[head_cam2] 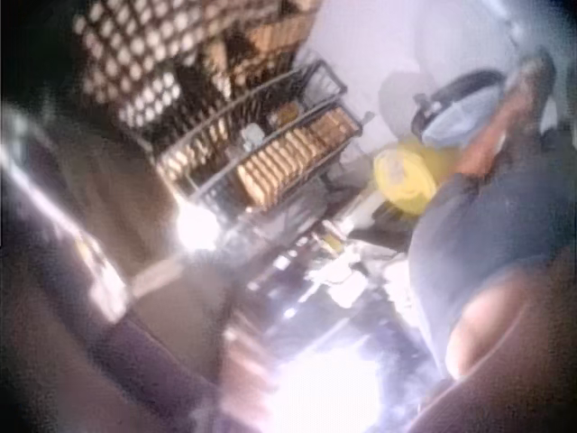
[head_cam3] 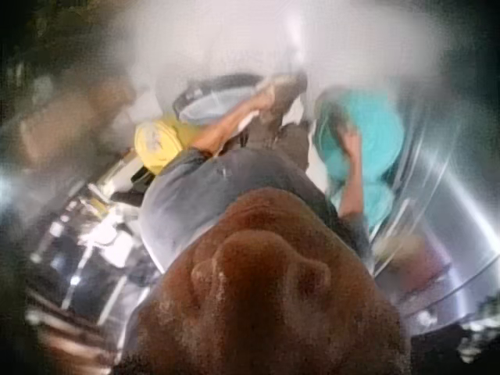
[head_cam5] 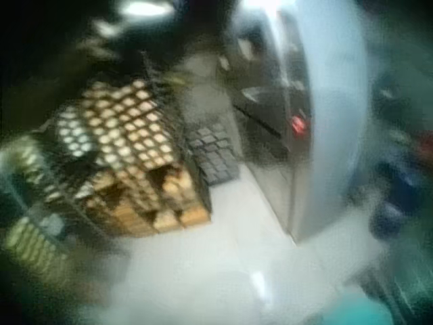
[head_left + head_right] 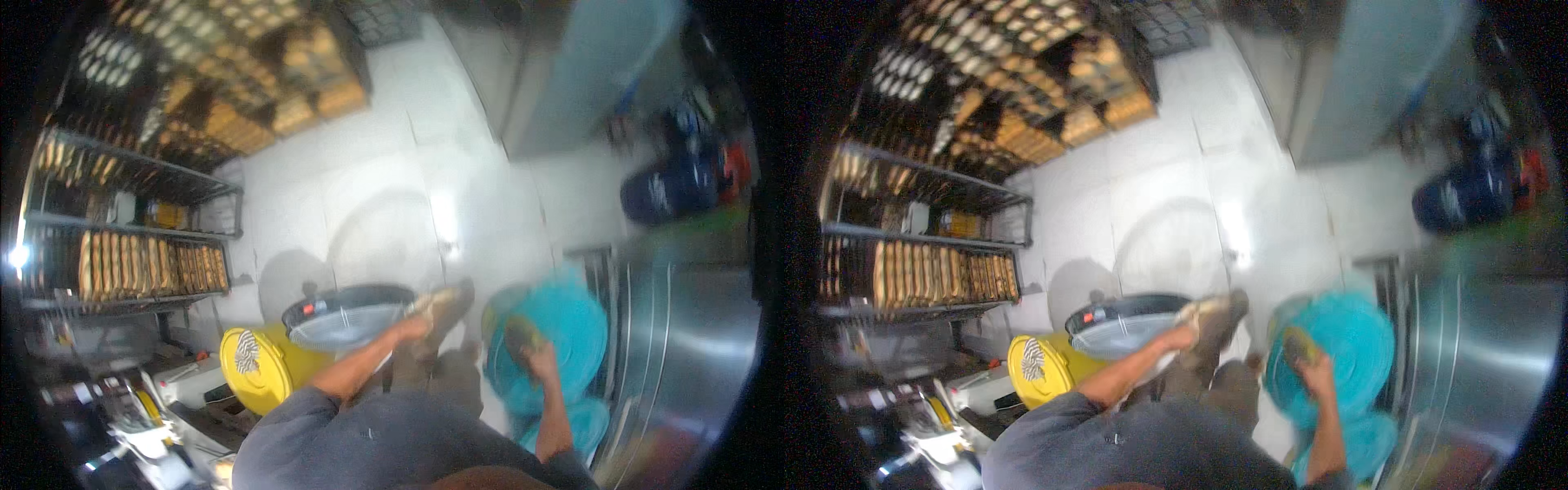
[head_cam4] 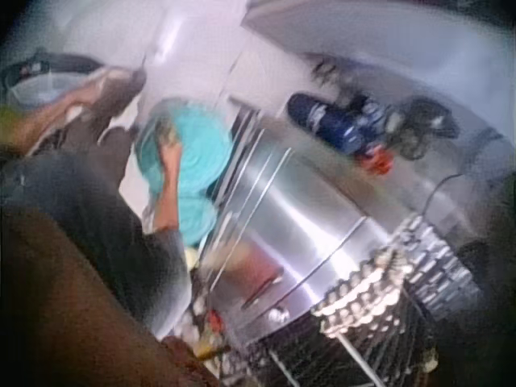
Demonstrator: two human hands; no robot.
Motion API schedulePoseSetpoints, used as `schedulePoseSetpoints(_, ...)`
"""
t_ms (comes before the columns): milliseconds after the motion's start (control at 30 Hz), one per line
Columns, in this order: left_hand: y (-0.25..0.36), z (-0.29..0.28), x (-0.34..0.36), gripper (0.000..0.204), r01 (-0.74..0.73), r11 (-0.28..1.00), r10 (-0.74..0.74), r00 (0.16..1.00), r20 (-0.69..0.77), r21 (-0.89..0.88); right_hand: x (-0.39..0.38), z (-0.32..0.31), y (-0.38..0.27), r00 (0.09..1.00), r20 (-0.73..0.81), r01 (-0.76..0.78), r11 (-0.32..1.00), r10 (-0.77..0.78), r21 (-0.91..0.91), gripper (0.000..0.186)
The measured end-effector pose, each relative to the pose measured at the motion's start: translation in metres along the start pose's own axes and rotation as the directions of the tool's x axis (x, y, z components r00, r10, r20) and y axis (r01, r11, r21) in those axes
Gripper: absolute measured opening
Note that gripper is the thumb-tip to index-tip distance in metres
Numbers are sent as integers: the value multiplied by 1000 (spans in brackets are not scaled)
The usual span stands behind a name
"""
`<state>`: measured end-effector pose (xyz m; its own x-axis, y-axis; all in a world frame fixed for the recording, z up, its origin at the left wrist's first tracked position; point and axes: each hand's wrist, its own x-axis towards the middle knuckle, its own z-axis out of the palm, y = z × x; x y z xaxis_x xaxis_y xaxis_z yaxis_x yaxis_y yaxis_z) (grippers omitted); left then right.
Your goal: The person packages baked bread into plastic bags and then transfers trays of bread into and out of a commercial oven using cloth pads.
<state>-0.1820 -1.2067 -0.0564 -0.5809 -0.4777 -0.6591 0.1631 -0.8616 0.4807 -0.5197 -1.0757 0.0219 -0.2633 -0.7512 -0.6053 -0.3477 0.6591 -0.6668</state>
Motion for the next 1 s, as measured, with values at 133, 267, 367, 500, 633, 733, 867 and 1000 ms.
schedulePoseSetpoints(133,59,23,-9,40,-92,991,94,995,21,-96,14,-23,-107,993,116,-27,924,-20,382,41)
schedulePoseSetpoints(267,120,53,5,40,-162,973,177,981,76,-164,59,-35,-230,940,209,95,796,-269,598,58)
schedulePoseSetpoints(367,165,86,33,41,-181,963,213,966,147,-201,95,-17,-300,927,54,356,915,-371,189,67)
schedulePoseSetpoints(500,233,124,81,42,-188,962,232,945,229,-197,174,5,-322,815,2,571,805,-579,160,73)
schedulePoseSetpoints(633,323,157,137,43,-167,972,210,930,302,-164,264,-39,-336,901,241,107,723,-361,683,68)
schedulePoseSetpoints(733,401,179,162,43,-167,973,211,926,312,-161,314,-72,-362,953,84,88,530,-291,844,67)
schedulePoseSetpoints(867,528,160,181,44,-309,941,334,919,211,-139,377,-105,-392,976,-57,133,371,-211,919,66)
schedulePoseSetpoints(1000,658,120,241,46,-472,861,508,812,288,-188,417,-115,-408,979,-180,198,263,-93,944,65)
